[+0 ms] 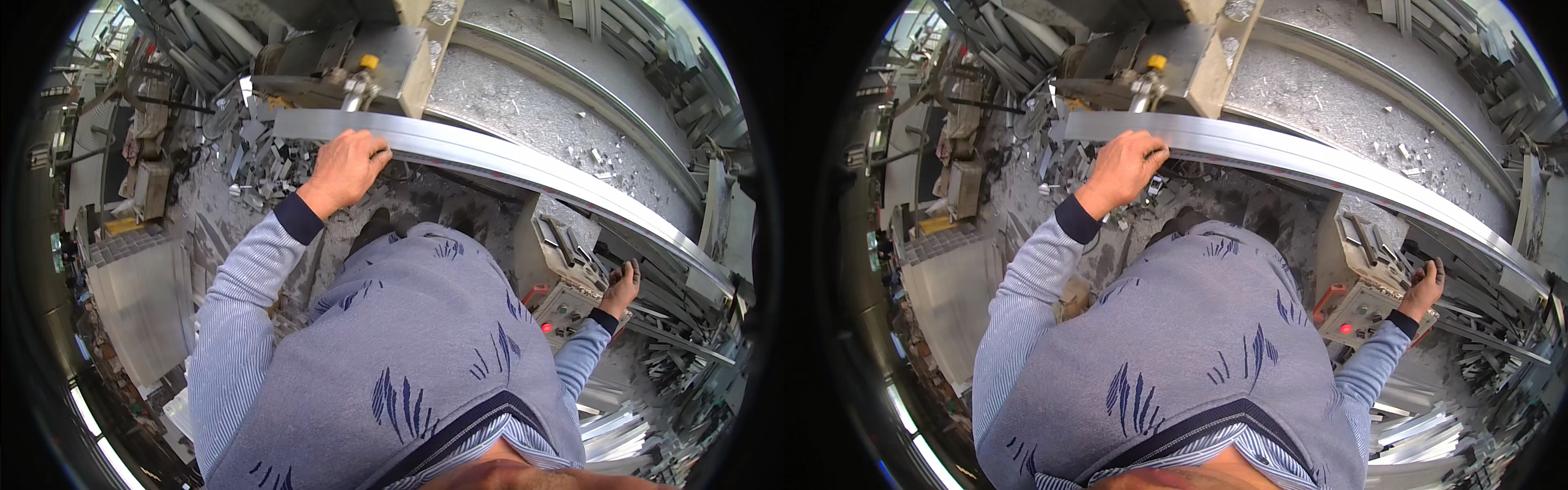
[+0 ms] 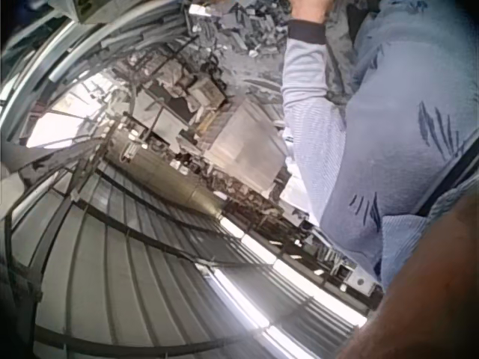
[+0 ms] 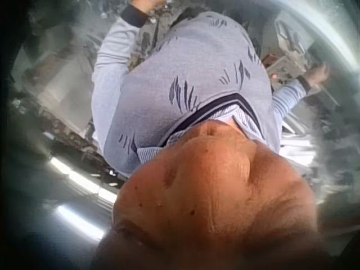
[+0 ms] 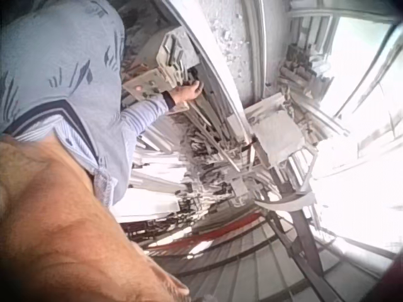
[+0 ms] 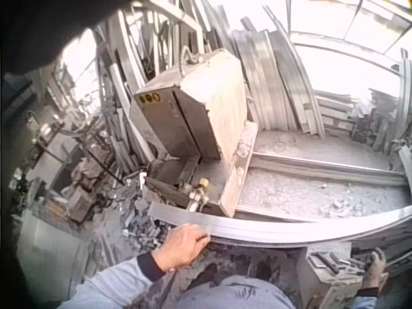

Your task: The person loads long metal profiles into a cutting machine, measures them with a ruler, and operates the machine to cut the pieces. The person then removes the cut pieces and stacks them nearby.

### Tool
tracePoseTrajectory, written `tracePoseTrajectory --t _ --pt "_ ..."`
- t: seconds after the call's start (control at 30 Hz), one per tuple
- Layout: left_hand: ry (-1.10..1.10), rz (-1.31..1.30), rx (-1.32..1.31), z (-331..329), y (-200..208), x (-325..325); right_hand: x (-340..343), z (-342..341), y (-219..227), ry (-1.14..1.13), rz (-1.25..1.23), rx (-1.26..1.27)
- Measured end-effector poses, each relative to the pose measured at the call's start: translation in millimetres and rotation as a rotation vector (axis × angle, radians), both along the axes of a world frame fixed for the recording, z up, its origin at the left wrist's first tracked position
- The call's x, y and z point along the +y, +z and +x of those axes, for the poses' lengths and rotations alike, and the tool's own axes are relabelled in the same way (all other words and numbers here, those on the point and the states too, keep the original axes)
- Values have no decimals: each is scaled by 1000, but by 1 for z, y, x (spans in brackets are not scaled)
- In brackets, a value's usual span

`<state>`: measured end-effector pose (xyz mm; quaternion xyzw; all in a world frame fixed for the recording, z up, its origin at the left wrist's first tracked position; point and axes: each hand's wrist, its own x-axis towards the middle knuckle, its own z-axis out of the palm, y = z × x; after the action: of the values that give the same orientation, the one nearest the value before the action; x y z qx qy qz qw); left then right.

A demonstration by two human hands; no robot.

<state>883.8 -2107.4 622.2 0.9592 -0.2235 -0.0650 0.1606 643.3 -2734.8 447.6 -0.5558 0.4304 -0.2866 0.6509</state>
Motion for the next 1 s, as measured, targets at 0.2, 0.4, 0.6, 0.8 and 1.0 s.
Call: tracePoseTrajectory --t 0.2,0.4,0.6,0.8,1.0 --pt "55 -12 -64 20 -5 126 133 10 10 87 37 29" --pt "77 -19 -100 65 -15 250 302 26 16 223 85 123" --pt "-9 -68 -113 98 -44 291 428 16 26 533 -92 255" --pt "-34 -87 -117 108 -62 295 485 1 31 668 -210 406" --pt "-20 -90 -102 111 -68 296 504 9 37 685 -226 448"
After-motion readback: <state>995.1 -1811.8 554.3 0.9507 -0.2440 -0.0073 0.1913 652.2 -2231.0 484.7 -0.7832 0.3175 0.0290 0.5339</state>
